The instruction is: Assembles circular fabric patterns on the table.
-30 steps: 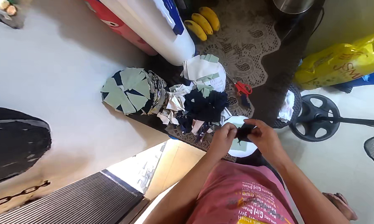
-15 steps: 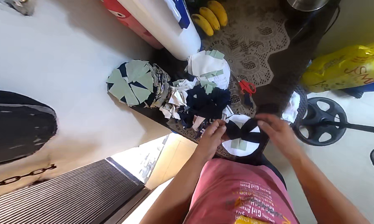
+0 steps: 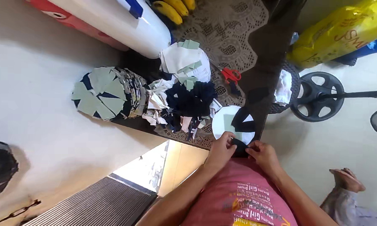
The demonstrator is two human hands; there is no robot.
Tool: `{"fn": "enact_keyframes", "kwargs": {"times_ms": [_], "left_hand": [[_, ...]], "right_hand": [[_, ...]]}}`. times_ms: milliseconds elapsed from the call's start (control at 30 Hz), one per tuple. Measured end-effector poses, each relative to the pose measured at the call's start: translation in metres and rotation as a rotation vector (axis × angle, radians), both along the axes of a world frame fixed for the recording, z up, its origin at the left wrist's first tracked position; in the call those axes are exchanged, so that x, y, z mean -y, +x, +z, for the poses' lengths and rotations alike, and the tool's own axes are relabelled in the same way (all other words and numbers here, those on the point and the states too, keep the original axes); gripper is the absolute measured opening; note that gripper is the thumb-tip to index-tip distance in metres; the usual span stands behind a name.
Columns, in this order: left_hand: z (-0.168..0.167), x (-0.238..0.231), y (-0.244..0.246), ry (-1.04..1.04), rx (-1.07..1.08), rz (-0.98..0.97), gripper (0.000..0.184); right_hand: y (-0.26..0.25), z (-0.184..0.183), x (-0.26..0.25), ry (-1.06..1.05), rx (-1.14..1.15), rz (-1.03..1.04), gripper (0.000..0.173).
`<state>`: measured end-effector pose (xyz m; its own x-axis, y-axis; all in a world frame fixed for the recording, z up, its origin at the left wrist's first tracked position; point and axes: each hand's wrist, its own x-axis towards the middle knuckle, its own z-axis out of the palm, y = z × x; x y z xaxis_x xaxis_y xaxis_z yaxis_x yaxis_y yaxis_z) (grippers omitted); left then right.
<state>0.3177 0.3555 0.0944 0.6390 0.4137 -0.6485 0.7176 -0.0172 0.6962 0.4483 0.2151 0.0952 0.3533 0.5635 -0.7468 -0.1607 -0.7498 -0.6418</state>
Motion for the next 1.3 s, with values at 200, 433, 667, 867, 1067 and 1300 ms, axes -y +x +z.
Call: {"fn": "enact_keyframes", "kwargs": {"times_ms": [200, 433, 667, 867, 1067, 1300], "left_hand": [[0.004, -0.008, 0.019, 0.227, -0.083, -0.21, 0.038], [0.005, -0.011, 0.03, 0.308, -0.092, -0.318, 0.034], [-0.001, -0.01, 0.038, 0.416, -0.1, -0.397, 0.033], [-0.003, -0.009, 0.037, 0.493, -0.071, -0.417, 0.031], [-0.008, -0.011, 0.04, 0.508, -0.104, -0.393, 0.032], [-0.008, -0.011, 0.039, 0.502, -0.112, -0.39, 0.032]], "right_hand": [[-0.002, -0.006, -0.008, -0.069, 0.169, 0.044, 0.019], [0.001, -0.01, -0.007, -0.159, 0.242, 0.081, 0.024], [0.004, -0.013, -0.005, -0.179, 0.298, 0.121, 0.027], [0.006, -0.012, -0.006, -0.176, 0.298, 0.123, 0.027], [0.001, -0.021, 0.017, -0.112, 0.364, -0.031, 0.03], [-0.028, -0.038, 0.059, 0.043, 0.542, -0.059, 0.022]]}}
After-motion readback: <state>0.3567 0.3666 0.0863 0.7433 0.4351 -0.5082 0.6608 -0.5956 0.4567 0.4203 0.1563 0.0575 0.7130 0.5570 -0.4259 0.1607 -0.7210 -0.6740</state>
